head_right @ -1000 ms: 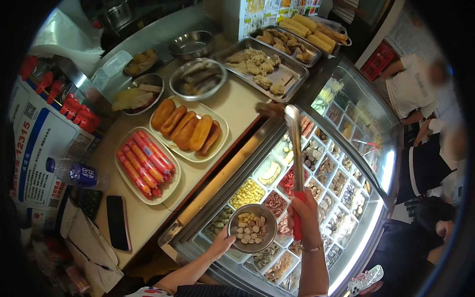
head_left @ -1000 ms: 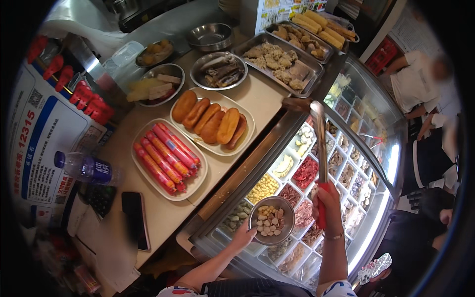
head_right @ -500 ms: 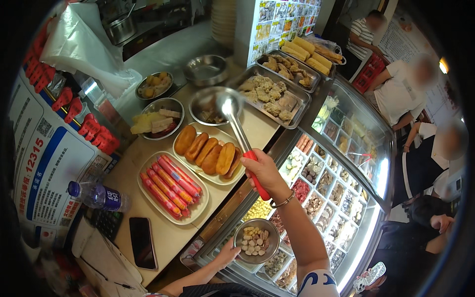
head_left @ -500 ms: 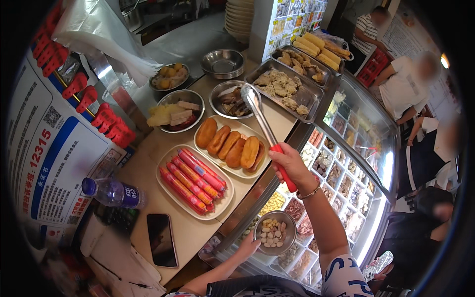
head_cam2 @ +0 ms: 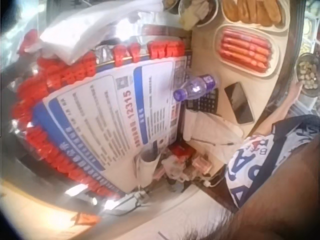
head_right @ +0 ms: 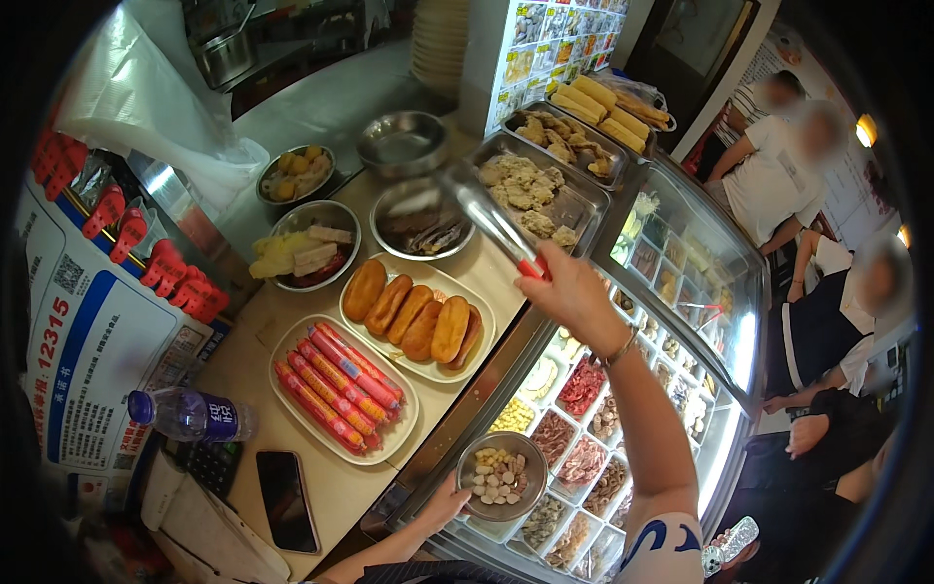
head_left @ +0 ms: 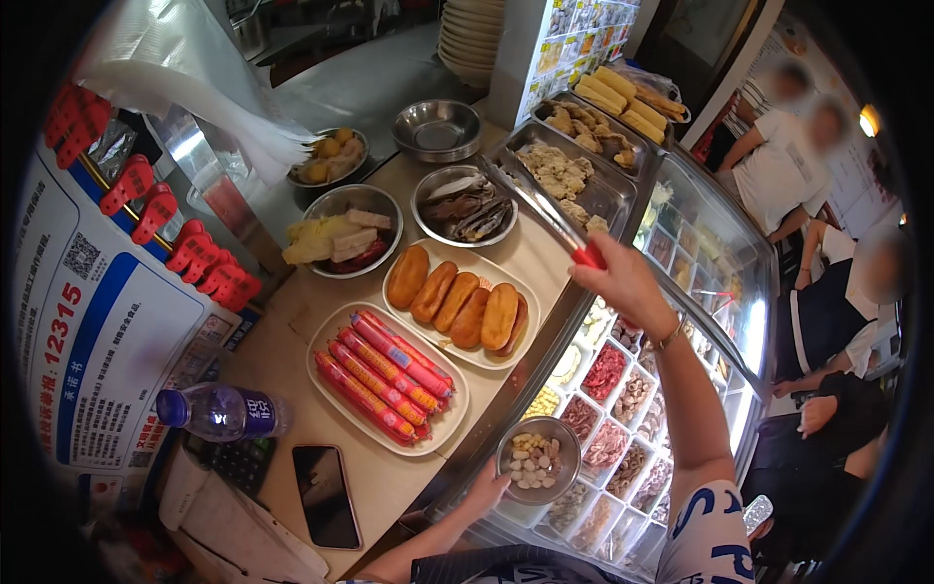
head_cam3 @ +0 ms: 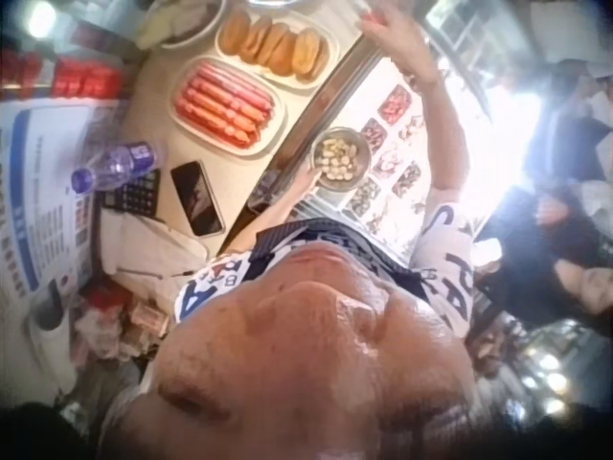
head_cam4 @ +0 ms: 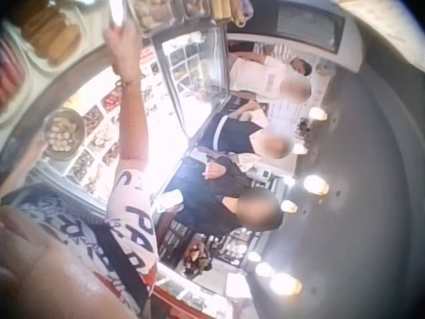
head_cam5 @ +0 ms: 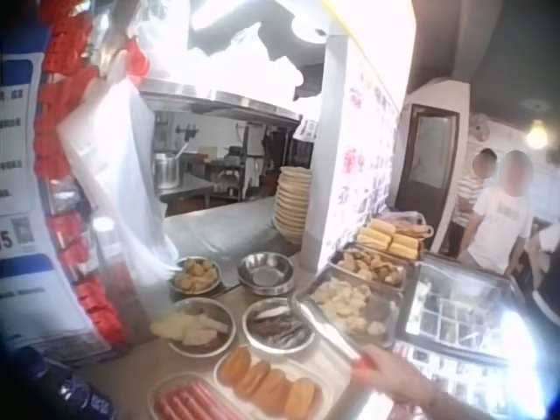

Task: The person uses tongs to pick various food items from a refrigerated display and places them into a metal bowl. They repeatedly move between the display and a counter, adding items and occasionally writing on a notepad.

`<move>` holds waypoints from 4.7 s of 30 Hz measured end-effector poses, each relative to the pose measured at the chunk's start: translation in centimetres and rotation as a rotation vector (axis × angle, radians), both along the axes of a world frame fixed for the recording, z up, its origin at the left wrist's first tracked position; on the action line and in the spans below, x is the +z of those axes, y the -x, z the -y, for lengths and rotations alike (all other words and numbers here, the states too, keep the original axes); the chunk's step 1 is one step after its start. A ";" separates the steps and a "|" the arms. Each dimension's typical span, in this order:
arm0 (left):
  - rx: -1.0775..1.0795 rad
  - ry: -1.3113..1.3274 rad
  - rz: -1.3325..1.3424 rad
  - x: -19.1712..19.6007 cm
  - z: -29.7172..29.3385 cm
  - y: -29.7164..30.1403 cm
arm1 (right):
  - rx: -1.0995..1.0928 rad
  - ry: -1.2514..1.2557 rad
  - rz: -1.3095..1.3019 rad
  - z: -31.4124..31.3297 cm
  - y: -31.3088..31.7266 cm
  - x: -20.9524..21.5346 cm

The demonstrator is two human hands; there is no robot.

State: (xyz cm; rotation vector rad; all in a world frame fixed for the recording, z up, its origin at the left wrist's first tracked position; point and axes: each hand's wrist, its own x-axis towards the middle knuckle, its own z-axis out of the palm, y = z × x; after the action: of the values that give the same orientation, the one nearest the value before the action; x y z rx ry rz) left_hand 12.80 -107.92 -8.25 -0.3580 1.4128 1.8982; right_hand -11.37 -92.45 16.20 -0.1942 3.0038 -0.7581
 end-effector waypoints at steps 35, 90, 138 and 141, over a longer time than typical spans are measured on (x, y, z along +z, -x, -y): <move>0.067 -0.086 -0.058 -0.5 0.3 0.0 | -0.031 0.246 0.241 -4.8 2.1 3.0; 0.008 0.111 0.056 0.3 -12.8 -0.7 | -0.893 -0.554 0.654 -40.9 -46.5 -32.5; -0.016 -0.198 0.158 -0.7 -0.8 0.9 | 0.288 -0.743 -0.284 2.9 6.5 1.7; 0.006 -0.182 0.163 -0.8 -0.7 0.9 | 0.331 -0.693 -0.343 3.1 6.1 0.6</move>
State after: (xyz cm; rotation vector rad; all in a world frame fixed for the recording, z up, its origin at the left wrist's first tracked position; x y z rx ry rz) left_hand 11.88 -107.17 -9.05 -0.4187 1.1247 1.9376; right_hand -17.43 -95.56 16.80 -0.8202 3.1830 0.3849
